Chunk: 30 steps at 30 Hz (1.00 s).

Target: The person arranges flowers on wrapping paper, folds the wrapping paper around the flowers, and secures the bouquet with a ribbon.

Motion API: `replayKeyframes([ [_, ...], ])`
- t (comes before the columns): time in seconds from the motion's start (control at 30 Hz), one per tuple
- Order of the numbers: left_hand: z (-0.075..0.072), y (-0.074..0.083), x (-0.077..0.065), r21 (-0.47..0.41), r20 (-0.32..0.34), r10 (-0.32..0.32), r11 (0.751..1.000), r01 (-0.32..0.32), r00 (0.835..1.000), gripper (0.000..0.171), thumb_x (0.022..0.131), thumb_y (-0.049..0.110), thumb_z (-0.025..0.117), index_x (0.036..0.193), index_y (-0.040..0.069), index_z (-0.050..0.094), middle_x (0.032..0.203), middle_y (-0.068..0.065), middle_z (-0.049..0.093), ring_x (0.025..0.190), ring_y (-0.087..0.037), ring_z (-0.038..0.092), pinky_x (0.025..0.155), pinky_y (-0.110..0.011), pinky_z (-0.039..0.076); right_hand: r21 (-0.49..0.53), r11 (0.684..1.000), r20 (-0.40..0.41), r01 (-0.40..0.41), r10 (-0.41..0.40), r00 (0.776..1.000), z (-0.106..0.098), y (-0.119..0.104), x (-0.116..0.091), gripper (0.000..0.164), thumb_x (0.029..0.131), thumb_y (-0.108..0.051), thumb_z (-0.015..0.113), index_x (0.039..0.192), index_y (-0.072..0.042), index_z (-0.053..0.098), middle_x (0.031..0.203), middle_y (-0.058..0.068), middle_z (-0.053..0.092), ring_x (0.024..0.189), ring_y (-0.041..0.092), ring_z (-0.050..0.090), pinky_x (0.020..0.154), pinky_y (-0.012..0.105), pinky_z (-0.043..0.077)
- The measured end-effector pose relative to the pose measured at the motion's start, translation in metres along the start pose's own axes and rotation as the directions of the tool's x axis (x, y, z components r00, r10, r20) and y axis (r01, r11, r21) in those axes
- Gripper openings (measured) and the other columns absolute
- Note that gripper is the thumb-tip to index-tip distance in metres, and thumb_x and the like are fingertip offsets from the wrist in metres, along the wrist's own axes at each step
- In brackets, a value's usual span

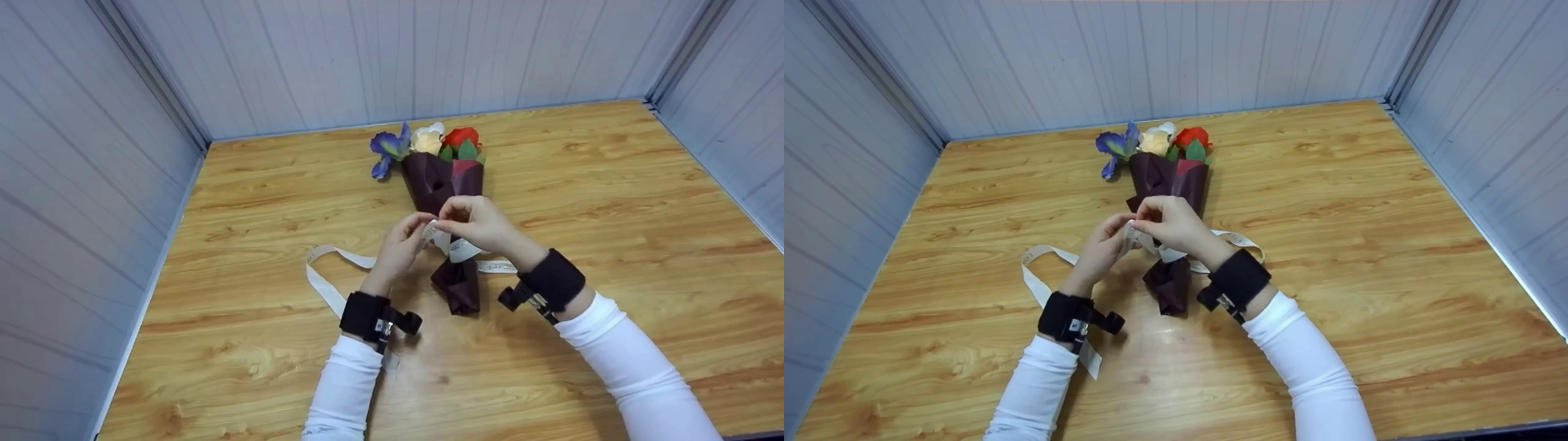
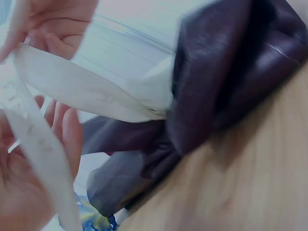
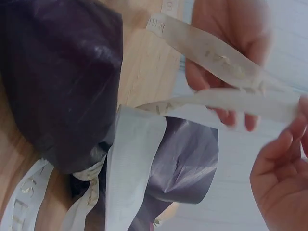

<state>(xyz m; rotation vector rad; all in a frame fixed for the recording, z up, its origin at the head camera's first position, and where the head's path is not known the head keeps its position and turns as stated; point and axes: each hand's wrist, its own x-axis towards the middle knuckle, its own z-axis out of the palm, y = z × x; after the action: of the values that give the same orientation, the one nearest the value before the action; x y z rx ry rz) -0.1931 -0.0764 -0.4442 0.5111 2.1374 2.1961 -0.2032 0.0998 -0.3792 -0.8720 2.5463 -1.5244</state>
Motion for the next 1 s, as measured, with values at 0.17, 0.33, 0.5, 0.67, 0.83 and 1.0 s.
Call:
replayKeyframes([
  [0.17,0.0,-0.009,-0.001,0.269,0.099,0.014,0.962,-0.041,0.995,0.021,0.1,0.002,0.052,0.111,-0.008,0.065,0.094,-0.009,0.062,0.088,-0.015,0.055,0.08,-0.027,0.045,0.033,0.999,0.062,0.005,-0.007,0.998,-0.001,0.0,-0.001,0.01,0.093,0.0,0.066,0.086,0.007,0.064,0.077,0.0,0.06,0.066,0.007,0.053,0.062,0.021,0.044],
  [0.33,0.004,-0.017,-0.001,0.464,0.187,-0.002,0.882,-0.086,0.982,0.025,0.097,0.0,0.054,0.119,-0.005,0.063,0.116,-0.016,0.064,0.11,-0.024,0.058,0.099,-0.033,0.043,0.04,0.999,0.093,0.001,-0.005,0.996,-0.001,0.0,-0.002,0.011,0.093,0.0,0.066,0.086,0.008,0.063,0.074,0.0,0.06,0.064,0.01,0.055,0.061,0.021,0.046],
  [0.5,0.009,-0.021,-0.001,0.58,0.189,0.008,0.806,-0.118,0.982,0.03,0.099,0.004,0.055,0.128,-0.003,0.058,0.122,-0.016,0.064,0.116,-0.027,0.059,0.101,-0.036,0.044,0.031,0.999,0.104,0.014,-0.017,0.994,0.001,0.002,-0.002,0.01,0.092,0.001,0.067,0.085,0.008,0.063,0.073,-0.002,0.059,0.063,0.008,0.053,0.06,0.02,0.044],
  [0.67,0.01,-0.022,0.0,0.577,0.128,0.059,0.807,-0.123,0.99,0.023,0.09,-0.004,0.058,0.112,-0.006,0.062,0.105,-0.016,0.065,0.1,-0.028,0.061,0.091,-0.039,0.048,0.002,0.999,0.102,0.042,-0.042,0.994,0.001,0.004,-0.002,0.01,0.091,0.002,0.067,0.085,0.008,0.063,0.072,-0.004,0.057,0.063,0.003,0.049,0.061,0.019,0.041],
  [0.83,0.008,-0.019,0.002,0.344,0.025,0.05,0.937,-0.056,0.998,0.012,0.092,0.0,0.062,0.101,-0.005,0.066,0.1,-0.013,0.062,0.095,-0.024,0.059,0.085,-0.033,0.049,0.007,1.0,0.09,0.013,-0.013,0.996,-0.002,0.006,-0.002,0.01,0.092,0.001,0.067,0.085,0.008,0.063,0.074,-0.002,0.056,0.065,0.006,0.049,0.062,0.02,0.039],
  [1.0,0.007,-0.011,0.003,0.076,-0.103,-0.041,0.996,0.049,0.994,0.013,0.1,0.005,0.054,0.103,-0.006,0.059,0.099,-0.008,0.061,0.093,-0.015,0.057,0.084,-0.028,0.047,0.014,1.0,0.087,-0.027,0.026,0.996,-0.005,0.008,-0.003,0.01,0.093,0.001,0.066,0.086,0.008,0.062,0.076,-0.002,0.057,0.066,0.006,0.049,0.062,0.02,0.04],
])
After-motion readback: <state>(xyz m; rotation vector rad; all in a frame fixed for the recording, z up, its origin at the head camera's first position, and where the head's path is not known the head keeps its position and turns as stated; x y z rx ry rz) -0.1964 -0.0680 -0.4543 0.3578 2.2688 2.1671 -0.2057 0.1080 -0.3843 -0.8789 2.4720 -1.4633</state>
